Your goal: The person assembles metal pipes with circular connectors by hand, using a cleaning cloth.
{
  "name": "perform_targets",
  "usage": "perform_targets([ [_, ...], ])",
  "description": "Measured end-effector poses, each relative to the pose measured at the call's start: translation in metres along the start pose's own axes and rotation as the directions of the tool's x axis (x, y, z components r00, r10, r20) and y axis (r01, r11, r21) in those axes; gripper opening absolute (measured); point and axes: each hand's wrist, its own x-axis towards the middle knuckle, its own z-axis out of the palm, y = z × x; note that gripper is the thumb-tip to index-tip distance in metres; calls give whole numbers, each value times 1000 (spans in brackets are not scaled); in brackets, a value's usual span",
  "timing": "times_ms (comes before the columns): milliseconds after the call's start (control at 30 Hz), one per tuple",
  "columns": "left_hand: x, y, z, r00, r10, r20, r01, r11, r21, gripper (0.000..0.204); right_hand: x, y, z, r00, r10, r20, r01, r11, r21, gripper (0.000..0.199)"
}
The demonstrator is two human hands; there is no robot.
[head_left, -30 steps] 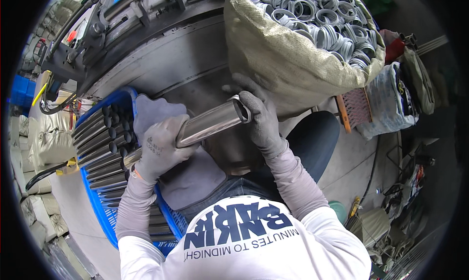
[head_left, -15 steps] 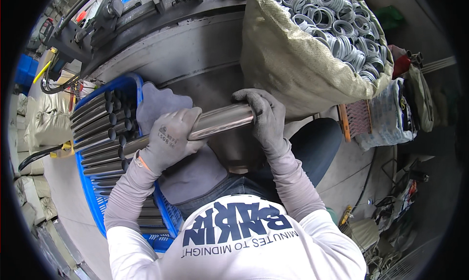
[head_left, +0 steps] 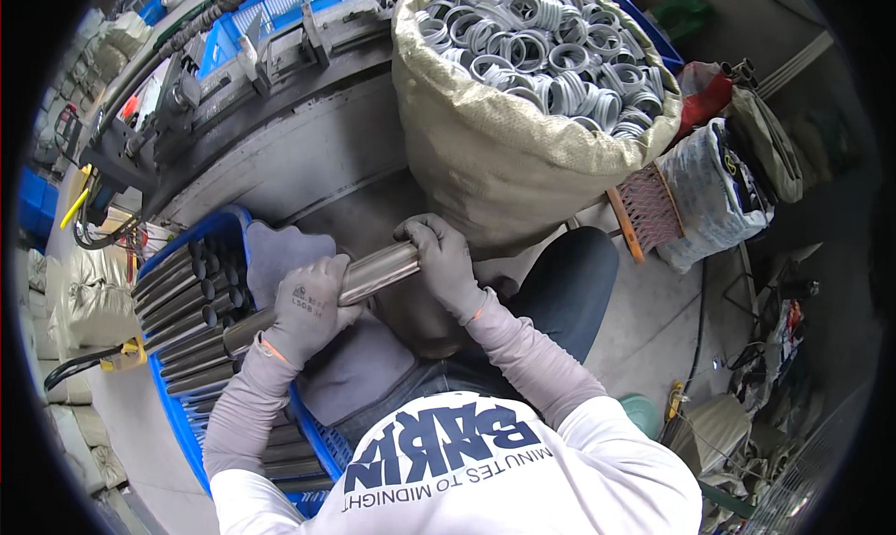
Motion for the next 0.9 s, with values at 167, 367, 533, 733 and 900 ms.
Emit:
perform_targets([
  [167,-33,34,-4,824,257,-505,-383,910,-162,67,7,-20,-36,975,196,-101,-169,960,225,32],
  [367,-10,24,19,765,-484,-426,-465,43,-884,67,0,-38,-55,934,-342,103,353,845,-401,28],
  [533,12,6,-79,561,-691,-456,-536,117,-836,59,62,-131,-77,607,-781,149,764,520,-383,31],
  [733,16,19,-123,889,-340,-307,114,813,-571,58,260,-192,-117,978,-188,91,119,143,-983,56],
  [900,6,13,-66,943,-142,-302,69,968,-239,58,260,-158,-121,915,-374,153,246,216,-945,34],
])
